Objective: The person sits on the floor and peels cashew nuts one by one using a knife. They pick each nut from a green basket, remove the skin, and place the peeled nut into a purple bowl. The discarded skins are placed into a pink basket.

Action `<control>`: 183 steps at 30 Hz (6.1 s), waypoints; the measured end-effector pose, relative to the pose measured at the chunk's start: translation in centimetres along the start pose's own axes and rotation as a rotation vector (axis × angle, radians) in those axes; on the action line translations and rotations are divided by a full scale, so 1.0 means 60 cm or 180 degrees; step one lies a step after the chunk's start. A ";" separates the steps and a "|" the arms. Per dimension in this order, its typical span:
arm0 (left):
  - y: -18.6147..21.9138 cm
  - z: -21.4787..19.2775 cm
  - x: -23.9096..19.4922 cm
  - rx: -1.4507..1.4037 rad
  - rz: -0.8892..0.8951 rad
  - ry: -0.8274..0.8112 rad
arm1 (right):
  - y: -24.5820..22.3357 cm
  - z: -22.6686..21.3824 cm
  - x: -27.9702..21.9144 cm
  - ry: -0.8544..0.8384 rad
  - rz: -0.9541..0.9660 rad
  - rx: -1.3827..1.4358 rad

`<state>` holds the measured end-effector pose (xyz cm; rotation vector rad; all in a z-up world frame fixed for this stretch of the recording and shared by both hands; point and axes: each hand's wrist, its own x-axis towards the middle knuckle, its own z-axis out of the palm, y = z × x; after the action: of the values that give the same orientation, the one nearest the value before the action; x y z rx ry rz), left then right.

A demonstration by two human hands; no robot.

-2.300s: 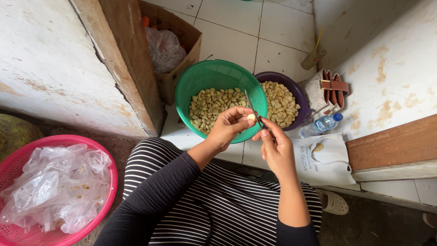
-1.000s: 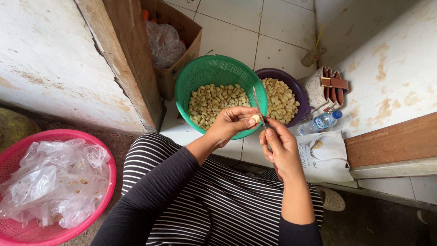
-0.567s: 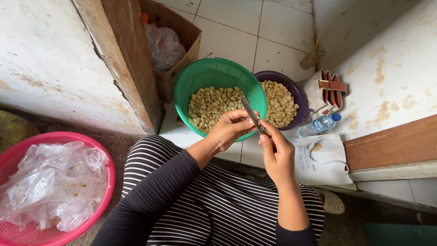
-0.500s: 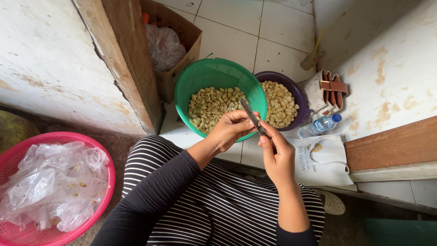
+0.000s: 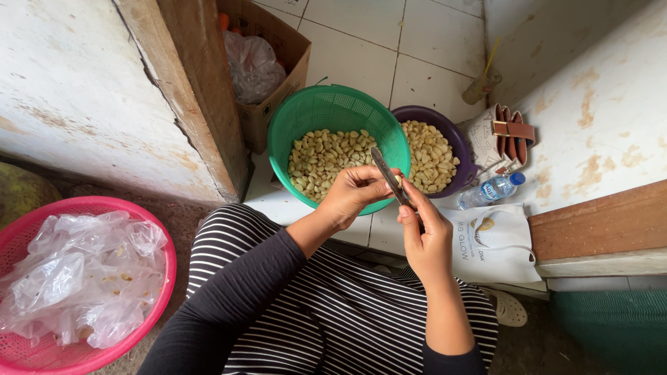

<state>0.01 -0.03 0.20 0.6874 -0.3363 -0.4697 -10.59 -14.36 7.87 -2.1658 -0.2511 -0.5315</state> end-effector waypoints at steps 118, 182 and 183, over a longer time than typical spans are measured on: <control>0.051 -0.305 0.108 0.4915 0.0191 0.0070 | 0.168 0.039 0.119 -0.0361 0.2092 0.1312; 0.057 -0.016 0.040 0.0262 -0.0077 0.0049 | 0.047 0.022 0.073 -0.0560 0.0519 0.1273; 0.058 -0.018 0.041 0.0249 -0.0083 0.0053 | 0.046 0.022 0.074 -0.0542 0.0457 0.1157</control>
<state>3.61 1.64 2.11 0.7721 -0.3318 -0.4772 -5.31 -15.02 7.26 -1.8569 -0.2605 -0.2003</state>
